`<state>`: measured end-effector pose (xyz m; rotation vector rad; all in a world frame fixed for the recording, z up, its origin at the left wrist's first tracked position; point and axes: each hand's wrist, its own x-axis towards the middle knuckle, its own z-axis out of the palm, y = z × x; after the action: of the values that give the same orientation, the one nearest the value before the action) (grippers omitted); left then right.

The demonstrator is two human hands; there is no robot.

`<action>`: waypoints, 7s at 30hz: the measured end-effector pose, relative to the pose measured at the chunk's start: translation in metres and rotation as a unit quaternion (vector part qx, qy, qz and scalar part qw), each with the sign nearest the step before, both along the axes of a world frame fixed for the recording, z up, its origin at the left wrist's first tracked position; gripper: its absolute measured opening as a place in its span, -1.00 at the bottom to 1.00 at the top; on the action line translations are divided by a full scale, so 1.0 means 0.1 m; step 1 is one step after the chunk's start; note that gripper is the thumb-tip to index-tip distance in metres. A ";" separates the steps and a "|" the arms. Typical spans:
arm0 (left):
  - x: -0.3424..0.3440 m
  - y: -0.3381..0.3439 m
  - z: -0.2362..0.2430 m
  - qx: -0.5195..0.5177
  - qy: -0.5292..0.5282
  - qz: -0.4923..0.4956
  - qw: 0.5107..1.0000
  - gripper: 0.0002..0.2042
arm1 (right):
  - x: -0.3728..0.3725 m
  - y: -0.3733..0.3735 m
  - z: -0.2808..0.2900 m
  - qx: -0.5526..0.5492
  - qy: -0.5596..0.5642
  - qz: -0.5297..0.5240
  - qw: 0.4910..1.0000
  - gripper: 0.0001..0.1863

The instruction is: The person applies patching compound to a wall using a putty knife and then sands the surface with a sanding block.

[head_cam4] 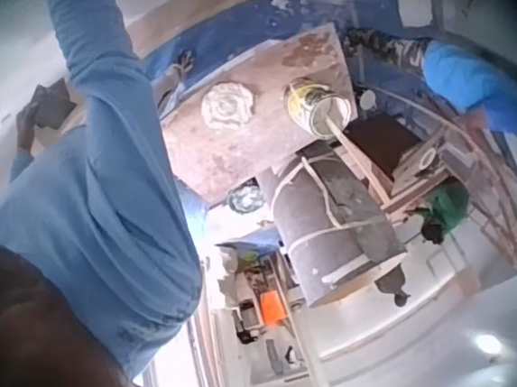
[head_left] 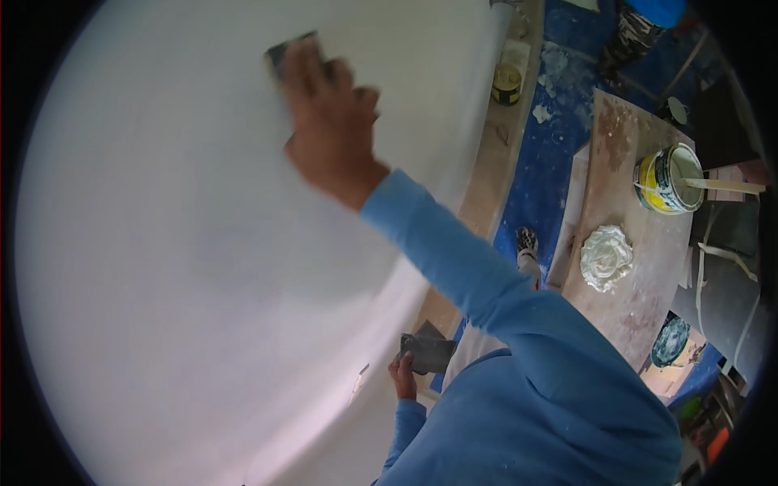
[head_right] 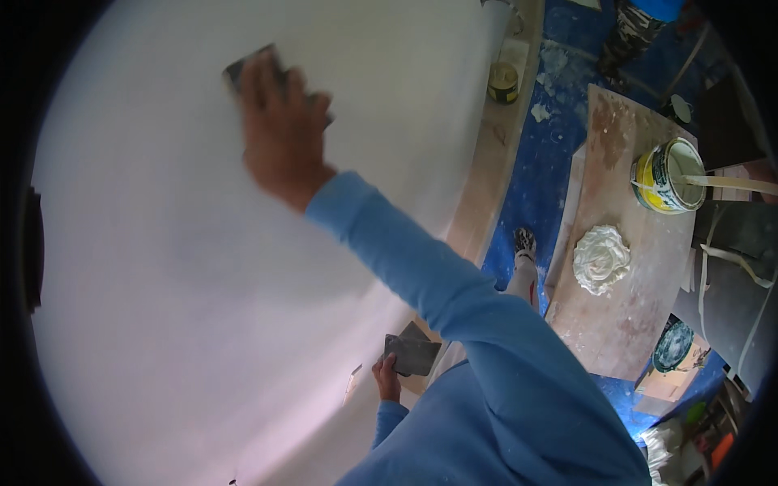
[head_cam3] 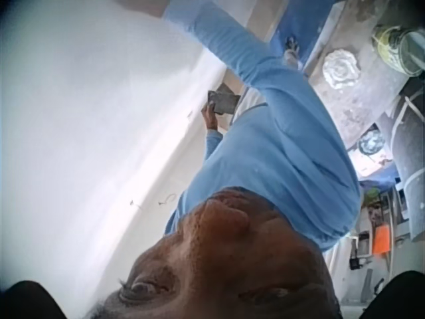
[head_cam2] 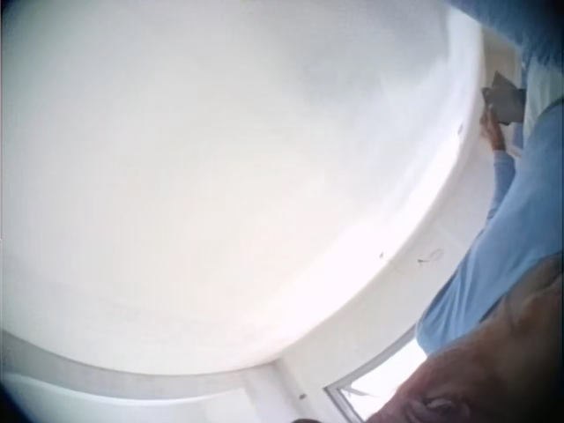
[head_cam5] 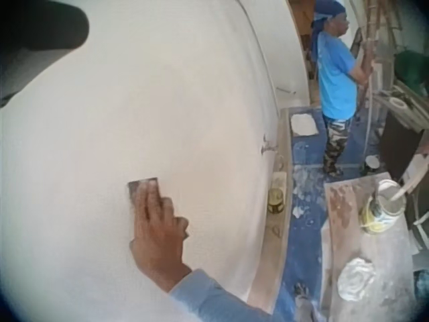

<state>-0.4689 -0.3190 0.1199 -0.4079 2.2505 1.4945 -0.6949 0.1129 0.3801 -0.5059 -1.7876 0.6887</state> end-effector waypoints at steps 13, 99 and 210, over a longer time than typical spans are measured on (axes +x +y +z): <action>0.01 0.13 -0.01 0.019 -0.005 -0.006 1.000 -0.71 | 0.09 -0.18 0.06 -0.004 -0.036 0.049 0.998 -0.16; -0.05 1.65 0.06 -0.115 0.146 0.005 0.983 -0.62 | 2.91 2.98 -3.64 -0.095 -0.615 -0.283 0.730 -0.30; -0.62 5.41 0.61 0.236 -0.182 -0.543 0.785 -0.75 | 6.01 2.00 -2.01 -0.432 0.194 -0.386 0.792 -0.35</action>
<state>-0.5314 0.2223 0.1805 0.6264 1.2566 1.0839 -0.0942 0.3132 0.1790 -1.4848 -0.6572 0.8955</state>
